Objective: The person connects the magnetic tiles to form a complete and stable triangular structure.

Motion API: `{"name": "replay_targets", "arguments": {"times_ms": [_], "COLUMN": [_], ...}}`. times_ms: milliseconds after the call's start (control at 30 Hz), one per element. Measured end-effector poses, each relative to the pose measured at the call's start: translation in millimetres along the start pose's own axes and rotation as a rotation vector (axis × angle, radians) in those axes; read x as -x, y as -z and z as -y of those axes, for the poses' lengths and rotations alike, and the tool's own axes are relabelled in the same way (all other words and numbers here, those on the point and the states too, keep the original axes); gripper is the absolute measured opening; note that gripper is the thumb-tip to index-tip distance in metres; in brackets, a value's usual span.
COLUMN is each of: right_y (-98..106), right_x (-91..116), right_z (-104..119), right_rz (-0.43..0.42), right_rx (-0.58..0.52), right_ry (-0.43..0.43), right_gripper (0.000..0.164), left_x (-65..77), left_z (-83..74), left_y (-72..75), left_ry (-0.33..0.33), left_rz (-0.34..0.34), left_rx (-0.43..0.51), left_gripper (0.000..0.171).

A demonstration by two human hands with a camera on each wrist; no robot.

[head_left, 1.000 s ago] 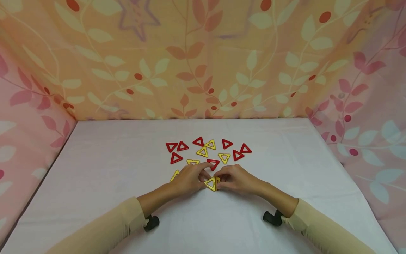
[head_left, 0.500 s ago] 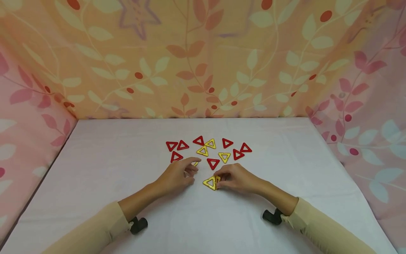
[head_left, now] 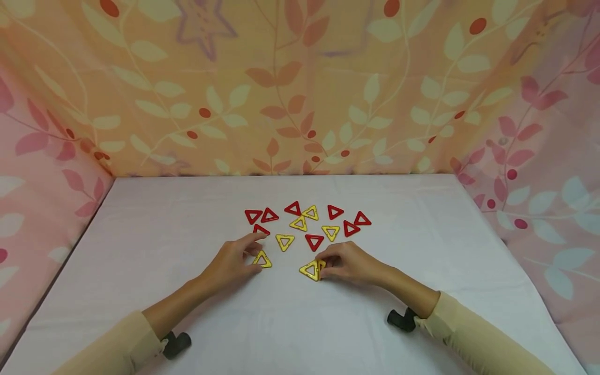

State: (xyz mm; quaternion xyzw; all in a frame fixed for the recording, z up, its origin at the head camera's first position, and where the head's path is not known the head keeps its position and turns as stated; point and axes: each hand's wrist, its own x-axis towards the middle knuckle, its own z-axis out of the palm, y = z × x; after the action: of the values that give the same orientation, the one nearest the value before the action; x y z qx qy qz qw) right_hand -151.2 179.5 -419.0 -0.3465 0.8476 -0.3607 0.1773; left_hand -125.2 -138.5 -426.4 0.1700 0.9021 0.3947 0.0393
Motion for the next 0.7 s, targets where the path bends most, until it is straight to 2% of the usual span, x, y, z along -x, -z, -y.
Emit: {"name": "replay_targets", "arguments": {"times_ms": [267, 700], "right_y": [-2, -3], "right_x": [0, 1], "right_z": [-1, 0], "right_rz": [-0.01, -0.015], "right_rx": [0.0, -0.004], "right_ry": [-0.01, -0.015], "right_gripper": [0.037, 0.038], "left_x": [5.2, 11.1], "left_z": [4.1, -8.1], "left_y": [-2.7, -10.1], "left_ry": [-0.021, -0.05], "left_rz": [-0.008, 0.065], "left_rx": [0.006, 0.025], "left_gripper": [0.067, 0.063]}}
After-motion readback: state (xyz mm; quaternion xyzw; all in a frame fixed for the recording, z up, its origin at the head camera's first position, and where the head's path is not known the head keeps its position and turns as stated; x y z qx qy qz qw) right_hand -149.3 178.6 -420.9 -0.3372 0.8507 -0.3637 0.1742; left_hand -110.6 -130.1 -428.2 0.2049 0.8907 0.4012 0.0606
